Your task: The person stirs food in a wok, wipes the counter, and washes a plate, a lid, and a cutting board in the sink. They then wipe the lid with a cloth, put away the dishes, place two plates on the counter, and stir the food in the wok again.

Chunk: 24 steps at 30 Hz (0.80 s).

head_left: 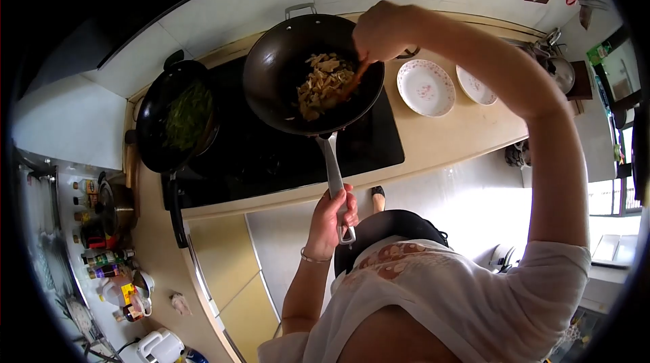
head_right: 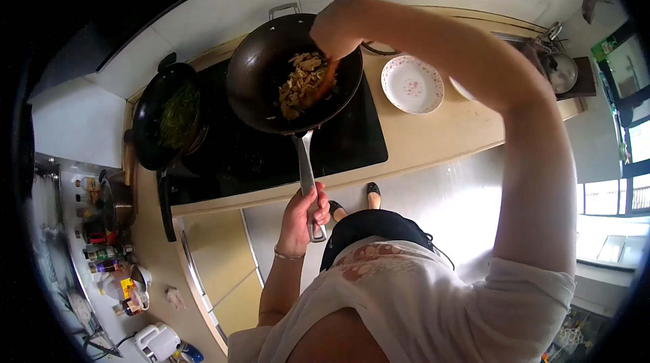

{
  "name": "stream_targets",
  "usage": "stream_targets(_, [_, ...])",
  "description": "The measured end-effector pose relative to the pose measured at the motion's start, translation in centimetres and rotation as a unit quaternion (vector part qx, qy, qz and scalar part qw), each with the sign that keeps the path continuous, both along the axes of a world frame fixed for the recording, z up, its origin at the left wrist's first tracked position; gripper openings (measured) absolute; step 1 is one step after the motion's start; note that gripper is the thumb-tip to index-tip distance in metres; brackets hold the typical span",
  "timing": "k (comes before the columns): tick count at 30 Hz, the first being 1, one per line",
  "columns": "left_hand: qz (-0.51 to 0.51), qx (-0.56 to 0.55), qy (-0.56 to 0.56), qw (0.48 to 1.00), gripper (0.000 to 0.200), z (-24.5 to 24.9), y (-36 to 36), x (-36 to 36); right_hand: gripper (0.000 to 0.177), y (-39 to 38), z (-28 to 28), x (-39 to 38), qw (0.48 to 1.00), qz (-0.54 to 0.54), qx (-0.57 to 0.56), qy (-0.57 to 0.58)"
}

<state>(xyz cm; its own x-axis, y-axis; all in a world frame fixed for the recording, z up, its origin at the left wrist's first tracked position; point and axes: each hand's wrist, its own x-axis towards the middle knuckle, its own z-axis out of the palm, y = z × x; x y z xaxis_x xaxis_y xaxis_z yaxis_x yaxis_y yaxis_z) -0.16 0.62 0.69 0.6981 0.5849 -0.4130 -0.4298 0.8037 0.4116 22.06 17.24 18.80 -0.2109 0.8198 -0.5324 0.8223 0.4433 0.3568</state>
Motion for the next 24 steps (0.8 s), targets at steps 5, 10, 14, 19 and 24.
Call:
stream_targets(5, [-0.001,0.003,-0.012,1.000,0.014,-0.2,-0.1,0.1,0.020,0.1,-1.6,1.8,0.999,-0.024,-0.014,-0.023])
stream_targets(10, [0.001,0.001,-0.018,1.000,0.014,0.0,-0.1,0.1,0.018,0.8,-1.3,2.6,0.999,-0.016,0.024,-0.026])
stream_targets(14, [0.005,0.011,-0.018,1.000,0.016,-0.1,-0.1,0.1,0.014,0.7,-1.2,3.5,0.999,-0.032,0.011,0.014])
stream_targets(19, [0.009,0.005,-0.031,0.999,0.016,-0.1,0.0,-0.1,0.013,1.1,-1.0,5.0,0.992,-0.084,0.082,0.050])
stream_targets(24, [-0.021,-0.012,-0.001,1.000,0.019,-0.6,0.7,0.2,0.015,2.8,-4.6,7.0,0.973,-0.186,0.100,0.096])
